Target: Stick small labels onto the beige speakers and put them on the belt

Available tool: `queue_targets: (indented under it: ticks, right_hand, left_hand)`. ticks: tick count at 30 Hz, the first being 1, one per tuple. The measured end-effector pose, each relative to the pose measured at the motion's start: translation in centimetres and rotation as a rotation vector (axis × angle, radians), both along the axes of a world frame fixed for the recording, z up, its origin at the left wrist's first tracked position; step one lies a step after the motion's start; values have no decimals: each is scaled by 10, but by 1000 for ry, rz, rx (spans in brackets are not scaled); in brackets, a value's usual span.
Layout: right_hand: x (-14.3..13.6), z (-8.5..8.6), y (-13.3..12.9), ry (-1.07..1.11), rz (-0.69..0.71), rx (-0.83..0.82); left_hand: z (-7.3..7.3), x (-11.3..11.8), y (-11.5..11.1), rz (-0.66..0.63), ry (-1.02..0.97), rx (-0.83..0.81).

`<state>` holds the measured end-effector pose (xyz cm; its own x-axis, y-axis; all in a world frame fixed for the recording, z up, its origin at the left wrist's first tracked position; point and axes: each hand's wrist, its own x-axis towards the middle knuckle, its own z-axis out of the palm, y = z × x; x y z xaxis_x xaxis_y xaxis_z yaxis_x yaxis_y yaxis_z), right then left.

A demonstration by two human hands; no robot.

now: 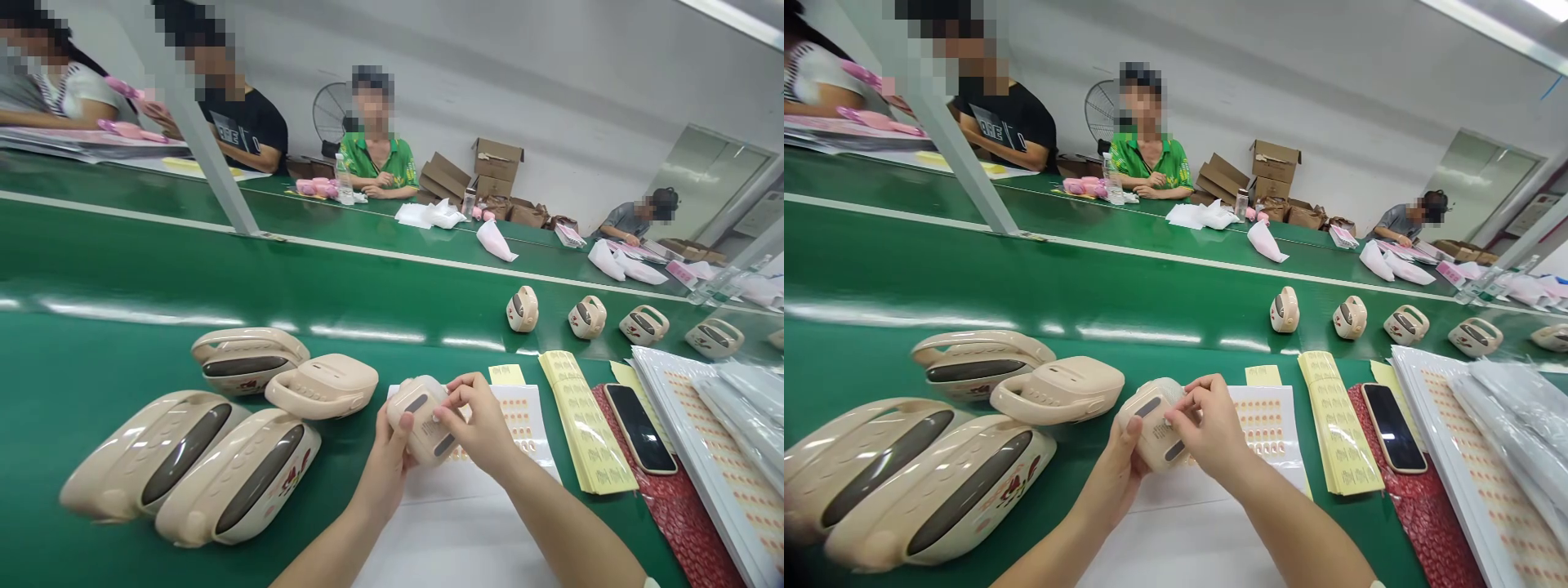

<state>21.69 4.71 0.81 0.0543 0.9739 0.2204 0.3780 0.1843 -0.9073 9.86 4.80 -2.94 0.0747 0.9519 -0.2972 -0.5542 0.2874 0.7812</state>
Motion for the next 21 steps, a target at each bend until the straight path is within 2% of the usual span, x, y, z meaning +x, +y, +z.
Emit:
queue_targets:
  ticks: [3,5,8,10,13,15,18,21]
  right_hand:
    - [-5,-6,-5,-102,0,252]
    - [-1,-4,-5,-92,15,348]
    - [22,4,6,-57,-50,351]
    - [42,4,19,-143,-113,244]
    - [62,-14,38,-377,-73,-22]
    - [63,-32,46,-503,-1,-109]
    - [55,-56,52,-685,45,-87]
    - [47,-74,52,-834,33,20]
  left_hand:
    - [0,-1,0,7,-15,5]
    - [0,-3,1,10,-29,-8]
    - [5,-8,6,29,-94,-60]
    - [9,-11,9,40,-162,-71]
    - [14,-15,12,48,-251,-38]
    - [13,-17,13,48,-283,-21]
    - [9,-19,13,40,-314,-13]
    - [6,-19,14,43,-326,-21]
